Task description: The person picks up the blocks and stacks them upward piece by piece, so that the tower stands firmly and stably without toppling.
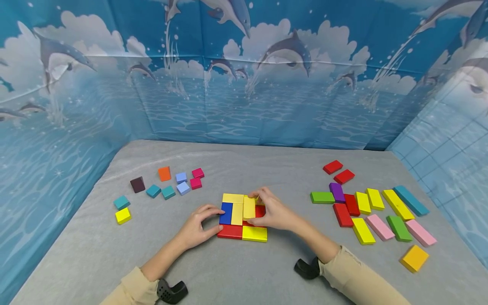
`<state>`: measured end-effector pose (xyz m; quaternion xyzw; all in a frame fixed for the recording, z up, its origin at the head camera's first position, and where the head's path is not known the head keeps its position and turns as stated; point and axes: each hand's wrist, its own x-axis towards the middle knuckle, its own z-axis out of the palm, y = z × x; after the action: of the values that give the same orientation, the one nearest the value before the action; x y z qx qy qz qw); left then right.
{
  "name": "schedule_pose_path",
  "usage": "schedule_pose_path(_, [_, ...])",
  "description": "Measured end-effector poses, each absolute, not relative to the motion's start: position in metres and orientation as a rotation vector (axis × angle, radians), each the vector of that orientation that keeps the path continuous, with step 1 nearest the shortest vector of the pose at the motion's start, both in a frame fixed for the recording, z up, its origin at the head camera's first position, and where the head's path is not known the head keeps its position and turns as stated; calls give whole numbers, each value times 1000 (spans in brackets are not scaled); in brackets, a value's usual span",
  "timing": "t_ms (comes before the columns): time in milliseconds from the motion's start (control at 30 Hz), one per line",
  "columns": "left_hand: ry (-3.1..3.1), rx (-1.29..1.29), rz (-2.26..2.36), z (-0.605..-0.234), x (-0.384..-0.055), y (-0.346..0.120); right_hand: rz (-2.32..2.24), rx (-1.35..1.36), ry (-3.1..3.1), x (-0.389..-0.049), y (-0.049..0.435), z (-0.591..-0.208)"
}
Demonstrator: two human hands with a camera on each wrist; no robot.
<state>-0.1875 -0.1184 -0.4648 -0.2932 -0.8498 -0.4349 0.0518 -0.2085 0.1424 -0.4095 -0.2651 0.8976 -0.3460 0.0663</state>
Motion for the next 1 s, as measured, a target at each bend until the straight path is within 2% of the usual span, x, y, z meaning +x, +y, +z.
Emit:
schedule_pose_path(267, [-2569, -904, -1331, -465, -188, -119, -921, -826, 2727, -212, 111, -414])
schedule_pose_path(567, [-2547, -915, -1332, -466, -188, -119, -881, -867, 2761, -209, 100, -415])
schedule_pose_path(833, [-2540, -904, -1351, -465, -188, -119, -936, -881, 2727, -210, 107, -414])
schedule_pose_path(1000, [-2548, -844, -1389, -464, -188, -118, -1010, -830, 2747, -215, 138, -408])
